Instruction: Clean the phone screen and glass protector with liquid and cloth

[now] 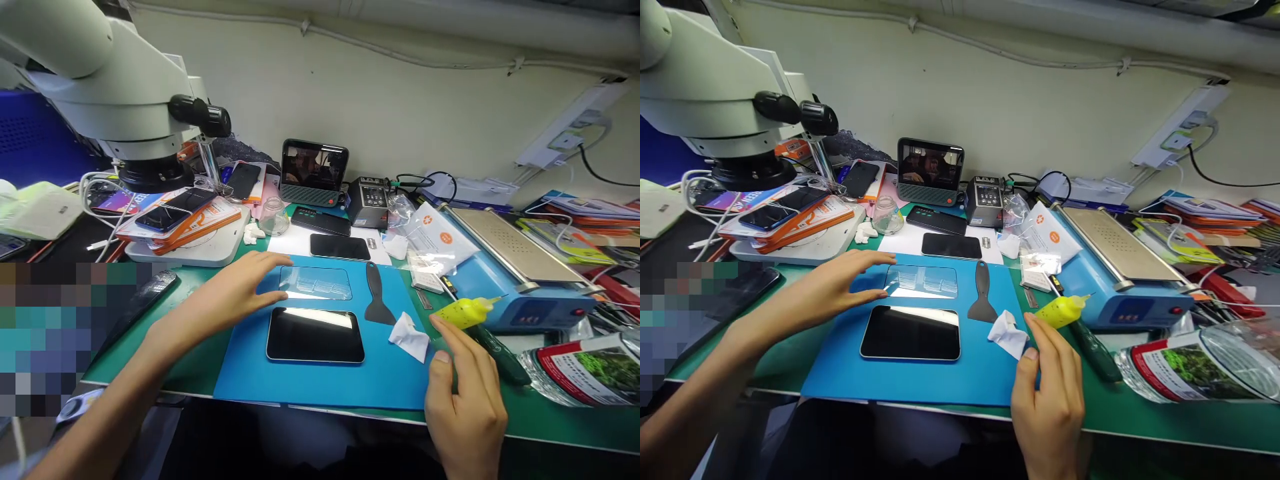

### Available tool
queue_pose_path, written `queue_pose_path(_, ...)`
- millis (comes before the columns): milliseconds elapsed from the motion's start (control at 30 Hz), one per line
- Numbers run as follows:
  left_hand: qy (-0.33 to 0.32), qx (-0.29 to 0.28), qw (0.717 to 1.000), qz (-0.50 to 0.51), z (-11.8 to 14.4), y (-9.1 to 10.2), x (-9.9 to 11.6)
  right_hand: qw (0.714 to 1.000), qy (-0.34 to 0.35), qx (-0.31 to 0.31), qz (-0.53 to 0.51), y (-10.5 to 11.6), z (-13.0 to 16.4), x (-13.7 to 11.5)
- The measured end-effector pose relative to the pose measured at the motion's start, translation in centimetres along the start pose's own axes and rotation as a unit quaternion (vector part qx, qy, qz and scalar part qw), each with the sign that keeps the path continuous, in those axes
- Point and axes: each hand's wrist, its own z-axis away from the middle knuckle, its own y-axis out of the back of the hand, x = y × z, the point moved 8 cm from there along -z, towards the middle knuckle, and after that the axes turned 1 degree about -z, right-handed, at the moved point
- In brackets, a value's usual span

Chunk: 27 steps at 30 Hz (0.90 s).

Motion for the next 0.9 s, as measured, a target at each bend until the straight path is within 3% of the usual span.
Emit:
queue_pose_path(133,-0.030,-0.056,0.997,-0.042,-2.2,-1.7,-0.9,1.000,-0.014,0.007,-0.003,0.3,-0.1,0.2)
queue_pose_path(533,-0.068,-0.060,0.992,-0.083,-3.8,-2.0,-0.7,0.999,0.023,0.025,-0.014,0.7,0.0,-0.4)
queue_pose_path(733,-0.042,-0.010,0.997,-0.069,-3.3,0.9,-1.5,0.999,0.024,0.024,-0.017,0.7,-0.1,-0.6)
queue_pose_path(900,0.002,0.070,0.996,-0.046,1.1,4.1,-2.0,0.998,0.047,0.031,-0.020,1.0,0.0,-0.7)
